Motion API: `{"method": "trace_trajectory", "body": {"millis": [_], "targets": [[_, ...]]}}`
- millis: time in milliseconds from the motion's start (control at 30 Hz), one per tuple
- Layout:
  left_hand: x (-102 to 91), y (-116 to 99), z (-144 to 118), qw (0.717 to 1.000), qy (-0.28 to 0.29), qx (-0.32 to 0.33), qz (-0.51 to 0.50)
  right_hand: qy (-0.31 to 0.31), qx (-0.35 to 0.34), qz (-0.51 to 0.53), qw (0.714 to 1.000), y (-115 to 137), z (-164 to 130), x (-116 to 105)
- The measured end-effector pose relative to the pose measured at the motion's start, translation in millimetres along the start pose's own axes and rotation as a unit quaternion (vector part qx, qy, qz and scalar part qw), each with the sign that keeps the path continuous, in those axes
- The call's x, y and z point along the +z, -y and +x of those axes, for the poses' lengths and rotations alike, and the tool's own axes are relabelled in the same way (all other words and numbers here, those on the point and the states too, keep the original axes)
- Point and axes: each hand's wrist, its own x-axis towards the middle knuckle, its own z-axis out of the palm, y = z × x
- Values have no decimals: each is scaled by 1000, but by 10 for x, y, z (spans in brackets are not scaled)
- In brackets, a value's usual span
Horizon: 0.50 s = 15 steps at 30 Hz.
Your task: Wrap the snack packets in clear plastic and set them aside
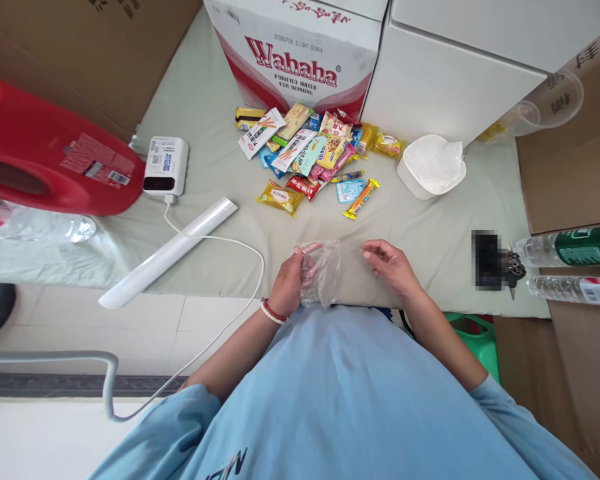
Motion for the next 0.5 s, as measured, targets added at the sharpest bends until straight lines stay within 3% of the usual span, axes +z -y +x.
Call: {"method": "trace_trajectory", "body": {"millis": [100, 200, 300, 500], "targets": [[88, 13, -18, 999, 31, -14, 8, 24, -42, -4, 999, -24, 52, 205], [72, 19, -13, 1000, 12, 4, 28, 15, -97, -27, 995, -17, 98, 234], [-33, 21, 14, 998, -12, 25, 64, 14, -95, -32, 995, 22, 120, 43], [-192, 12, 96, 993, -54, 51, 92, 6, 12, 38, 999, 111, 109, -458]]}}
